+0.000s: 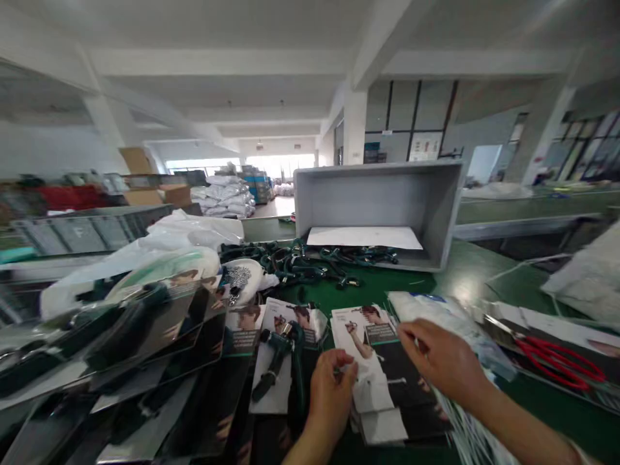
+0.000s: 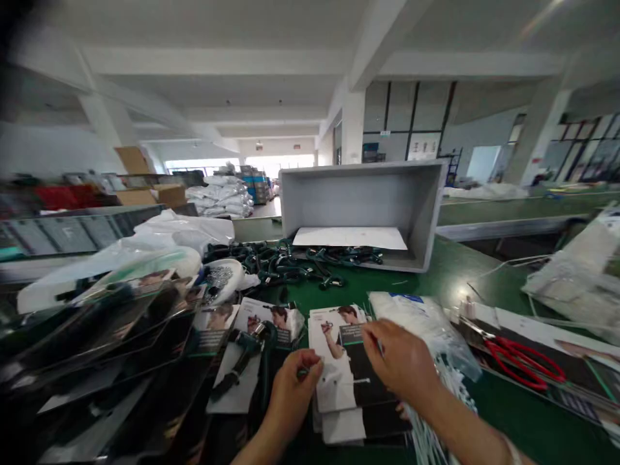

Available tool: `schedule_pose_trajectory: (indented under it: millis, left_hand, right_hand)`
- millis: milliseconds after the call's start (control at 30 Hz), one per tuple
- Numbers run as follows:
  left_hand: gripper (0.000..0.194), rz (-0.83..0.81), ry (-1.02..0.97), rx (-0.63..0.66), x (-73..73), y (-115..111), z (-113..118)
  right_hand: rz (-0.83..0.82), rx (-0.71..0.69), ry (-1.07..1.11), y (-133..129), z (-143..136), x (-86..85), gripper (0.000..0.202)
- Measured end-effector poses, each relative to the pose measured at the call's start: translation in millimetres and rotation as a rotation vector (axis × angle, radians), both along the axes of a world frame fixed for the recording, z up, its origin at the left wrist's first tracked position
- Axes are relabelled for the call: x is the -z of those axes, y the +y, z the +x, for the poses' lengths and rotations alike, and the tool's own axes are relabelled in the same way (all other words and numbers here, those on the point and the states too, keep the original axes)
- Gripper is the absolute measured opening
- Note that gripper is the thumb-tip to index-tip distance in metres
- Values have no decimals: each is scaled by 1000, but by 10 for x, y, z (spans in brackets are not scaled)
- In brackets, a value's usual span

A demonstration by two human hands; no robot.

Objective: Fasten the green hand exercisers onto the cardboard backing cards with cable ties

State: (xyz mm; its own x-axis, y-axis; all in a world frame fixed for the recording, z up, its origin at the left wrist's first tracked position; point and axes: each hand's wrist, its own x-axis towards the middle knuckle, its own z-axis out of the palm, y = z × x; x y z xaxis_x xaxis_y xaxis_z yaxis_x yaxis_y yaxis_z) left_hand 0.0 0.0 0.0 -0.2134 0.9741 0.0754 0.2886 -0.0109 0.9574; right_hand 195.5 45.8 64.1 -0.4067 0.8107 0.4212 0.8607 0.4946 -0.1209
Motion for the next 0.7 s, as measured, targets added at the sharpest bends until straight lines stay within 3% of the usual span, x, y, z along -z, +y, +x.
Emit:
schedule_pose_trajectory:
  millis: [100, 167, 333, 433, 533, 600, 700]
  left_hand:
    - [59, 29, -19, -41, 136, -20, 80]
    - [78, 52, -27, -35, 210, -21, 98]
    - [86, 53, -8, 35, 316, 34, 18]
    - [90, 40, -16, 37, 316, 78, -35]
    - [93, -6, -35, 23, 256, 92, -44]
    - [94, -62, -46, 4, 196, 84, -32]
    - [90, -94, -68, -1, 132, 62, -11]
  right_hand:
    - [-113, 95, -188, 772, -266, -199, 28]
    - [-181, 80, -254, 1243, -462, -195, 22]
    - [-308, 29, -358, 2059, -908, 180, 28]
    - [-332, 13, -378, 2243, -1044, 372, 29]
    - [-318, -37, -357, 2233, -1025, 382, 25]
    - [-283, -82, -311, 2153, -925, 260, 20]
    - [-183, -121, -183, 1976, -678, -95, 22]
